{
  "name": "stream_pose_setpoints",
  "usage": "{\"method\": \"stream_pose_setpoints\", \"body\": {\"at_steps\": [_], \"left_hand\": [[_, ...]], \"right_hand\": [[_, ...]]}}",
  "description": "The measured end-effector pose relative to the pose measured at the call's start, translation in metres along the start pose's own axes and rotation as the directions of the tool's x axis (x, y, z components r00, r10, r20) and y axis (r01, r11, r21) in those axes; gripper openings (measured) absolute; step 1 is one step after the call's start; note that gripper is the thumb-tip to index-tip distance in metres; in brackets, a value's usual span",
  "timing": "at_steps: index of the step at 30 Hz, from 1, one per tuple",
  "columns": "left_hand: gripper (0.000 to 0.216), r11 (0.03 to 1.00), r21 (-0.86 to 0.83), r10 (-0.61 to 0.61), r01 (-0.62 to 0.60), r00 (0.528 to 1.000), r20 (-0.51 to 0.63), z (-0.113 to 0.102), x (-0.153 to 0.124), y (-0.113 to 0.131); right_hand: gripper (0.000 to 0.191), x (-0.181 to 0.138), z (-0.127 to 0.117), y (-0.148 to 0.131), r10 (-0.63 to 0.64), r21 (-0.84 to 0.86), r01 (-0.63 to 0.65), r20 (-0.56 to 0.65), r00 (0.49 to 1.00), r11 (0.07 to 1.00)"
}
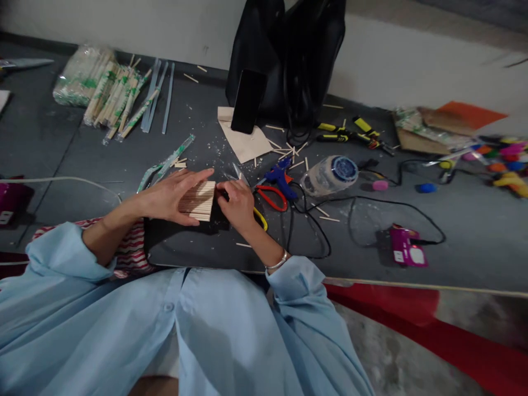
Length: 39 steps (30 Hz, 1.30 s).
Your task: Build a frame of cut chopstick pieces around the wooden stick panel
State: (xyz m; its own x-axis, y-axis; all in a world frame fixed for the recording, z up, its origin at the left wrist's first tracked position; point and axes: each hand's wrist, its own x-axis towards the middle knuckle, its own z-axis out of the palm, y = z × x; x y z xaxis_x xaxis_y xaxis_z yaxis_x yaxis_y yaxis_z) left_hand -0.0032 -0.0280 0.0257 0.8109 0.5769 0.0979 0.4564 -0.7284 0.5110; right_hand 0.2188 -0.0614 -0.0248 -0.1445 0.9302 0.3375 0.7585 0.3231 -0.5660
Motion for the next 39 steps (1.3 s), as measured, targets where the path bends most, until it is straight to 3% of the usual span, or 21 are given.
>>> {"method": "stream_pose_setpoints", "body": {"at_steps": [10, 24, 39], "left_hand": [[0.108, 1.0, -0.017, -0.003, 0.005, 0.993, 0.116, 0.0, 0.001, -0.013], [0.099, 0.964, 0.248, 0.092, -0.094, 0.996, 0.019, 0.003, -0.001, 0.002], [0.099, 0.984, 0.169, 0.045, -0.05, 0.998, 0.031, 0.008, 0.001, -0.006]], "right_hand": [[0.017, 0.002, 0.007, 0.0, 0.0, -0.174, 0.017, 0.1, 0.995, 0.985], [0.014, 0.005, 0.009, 0.003, 0.008, -0.033, -0.007, 0.033, 0.999, 0.999], [0.015, 0.008, 0.009, 0.005, -0.007, -0.145, 0.024, 0.114, 0.993, 0.989]]}}
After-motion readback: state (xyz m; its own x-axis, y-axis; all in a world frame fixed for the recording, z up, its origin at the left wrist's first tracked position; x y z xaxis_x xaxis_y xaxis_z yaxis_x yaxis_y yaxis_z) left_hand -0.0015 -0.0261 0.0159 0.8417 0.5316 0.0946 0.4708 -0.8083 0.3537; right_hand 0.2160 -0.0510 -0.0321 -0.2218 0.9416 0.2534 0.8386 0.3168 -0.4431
